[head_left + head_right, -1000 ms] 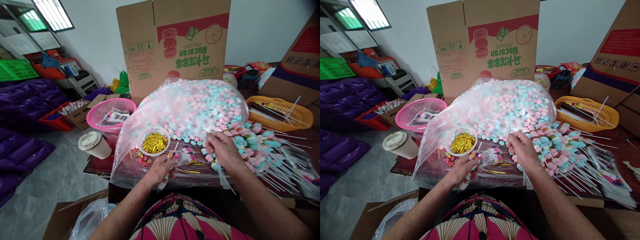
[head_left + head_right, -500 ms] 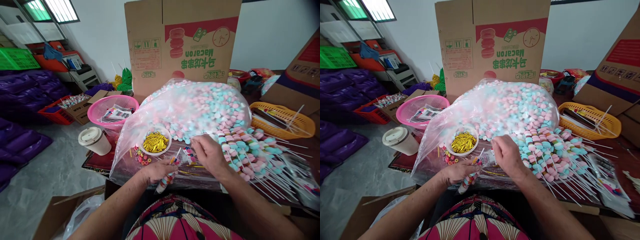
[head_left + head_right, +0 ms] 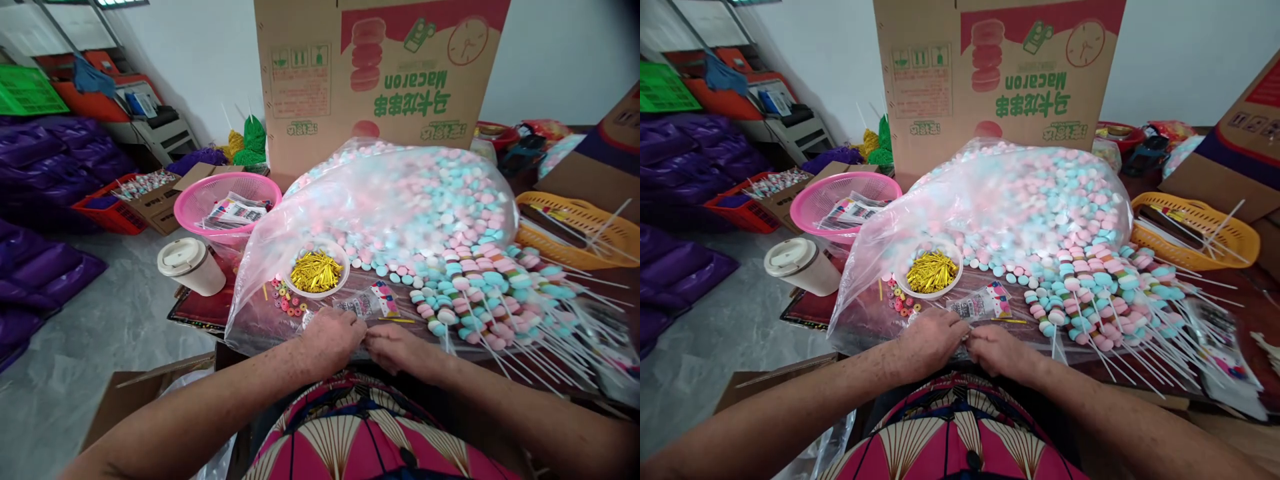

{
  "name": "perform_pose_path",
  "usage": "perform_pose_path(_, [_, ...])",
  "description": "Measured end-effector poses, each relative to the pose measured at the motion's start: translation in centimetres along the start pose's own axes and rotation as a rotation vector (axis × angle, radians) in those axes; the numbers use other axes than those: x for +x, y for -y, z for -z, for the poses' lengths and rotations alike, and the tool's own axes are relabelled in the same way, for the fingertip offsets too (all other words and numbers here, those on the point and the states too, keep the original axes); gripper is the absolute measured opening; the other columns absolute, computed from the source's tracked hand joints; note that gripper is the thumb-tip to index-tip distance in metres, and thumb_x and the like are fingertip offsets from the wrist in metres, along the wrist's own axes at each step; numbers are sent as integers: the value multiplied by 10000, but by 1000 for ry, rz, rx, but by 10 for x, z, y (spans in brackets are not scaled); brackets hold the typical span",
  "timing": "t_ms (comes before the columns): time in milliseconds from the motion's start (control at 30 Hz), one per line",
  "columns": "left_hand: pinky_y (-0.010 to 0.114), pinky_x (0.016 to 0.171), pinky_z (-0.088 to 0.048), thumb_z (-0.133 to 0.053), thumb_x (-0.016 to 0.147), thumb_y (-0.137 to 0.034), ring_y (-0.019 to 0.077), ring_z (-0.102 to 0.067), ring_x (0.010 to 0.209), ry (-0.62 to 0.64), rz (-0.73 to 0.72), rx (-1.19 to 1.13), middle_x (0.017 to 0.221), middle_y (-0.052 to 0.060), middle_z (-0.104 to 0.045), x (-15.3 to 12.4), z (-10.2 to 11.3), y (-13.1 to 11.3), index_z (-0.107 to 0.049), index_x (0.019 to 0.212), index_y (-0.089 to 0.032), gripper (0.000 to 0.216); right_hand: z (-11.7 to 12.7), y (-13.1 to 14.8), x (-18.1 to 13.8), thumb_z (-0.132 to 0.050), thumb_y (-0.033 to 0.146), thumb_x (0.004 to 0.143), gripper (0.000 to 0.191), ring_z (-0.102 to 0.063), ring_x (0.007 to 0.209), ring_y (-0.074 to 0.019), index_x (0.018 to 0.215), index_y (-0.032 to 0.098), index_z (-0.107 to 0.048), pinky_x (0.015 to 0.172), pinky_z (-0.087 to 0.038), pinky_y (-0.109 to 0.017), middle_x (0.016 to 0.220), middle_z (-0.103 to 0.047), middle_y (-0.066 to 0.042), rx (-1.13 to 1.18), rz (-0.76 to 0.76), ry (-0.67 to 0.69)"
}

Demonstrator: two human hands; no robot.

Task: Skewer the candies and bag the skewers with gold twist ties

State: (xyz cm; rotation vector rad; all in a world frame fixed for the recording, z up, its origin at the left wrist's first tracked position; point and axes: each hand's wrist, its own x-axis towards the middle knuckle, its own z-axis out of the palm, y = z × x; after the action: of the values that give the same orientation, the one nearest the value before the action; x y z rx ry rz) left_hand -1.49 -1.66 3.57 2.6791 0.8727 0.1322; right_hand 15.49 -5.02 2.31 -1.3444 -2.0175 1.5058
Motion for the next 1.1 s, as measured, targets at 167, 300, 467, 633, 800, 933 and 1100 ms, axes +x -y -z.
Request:
perform_pose_path(167, [297,674,-481,-417,887,-184,179,-610,744,-434,-197,27,850,101,-667,-21,-19,6,-632,940,-147,224,8,1,-7,-382,387,784,259,-383,363,-107,608,209,-447,432,-386,-252,397,-384,59,547,-232,76])
perform_pose_path(300, [252,704,-473,-515,843,-197,153,-615,748,-605,240,-543,801,63,-690,-24,-25,15,-688,839,-160,177,39,-21,-16,-278,353,911,381,-546,681,-148,743,174,-570,645,-422,-267,743,-611,-49,-341,-201,-333])
perform_pose_path(467, [226,538,-412,-704,659,-285,111,-534,552,-580,680,-1222,598,-9,-622,-10,-25,12,-720,683,-169,120,37,-53,-3,-407,150,840,237,-515,941,-253,828,130,-643,806,-366,-347,953,-616,-148,-834,-242,-329])
perform_pose_path(633, [229,481,-404,-777,522,-286,103,-536,481,-491,866,-1530,605,14,-639,-2,-17,5,-724,671,-141,214,39,-56,11,-433,79,788,233,-501,958,-271,903,111,-633,796,-359,-348,994,-611,-164,-876,-191,-305])
perform_pose_path(800, [213,438,-381,-779,523,-262,100,-546,446,-407,825,-1646,621,40,-652,3,-11,1,-711,664,-109,218,53,-52,-3,-373,150,874,218,-514,878,-217,868,137,-590,773,-359,-307,920,-608,-119,-809,-140,-361])
perform_pose_path(933, [222,457,-401,-791,530,-294,104,-546,461,-339,750,-1701,578,28,-627,15,-15,-4,-709,686,-105,260,53,-59,-4,-391,168,861,205,-528,750,-189,797,172,-586,660,-348,-280,791,-617,-73,-701,-174,-433])
perform_pose_path(1100, [206,424,-367,-746,572,-288,92,-525,432,-339,798,-1603,551,17,-605,22,-23,-4,-683,644,-102,209,59,-53,-5,-393,240,871,215,-519,630,-152,759,185,-568,581,-343,-249,680,-605,-27,-542,-186,-543])
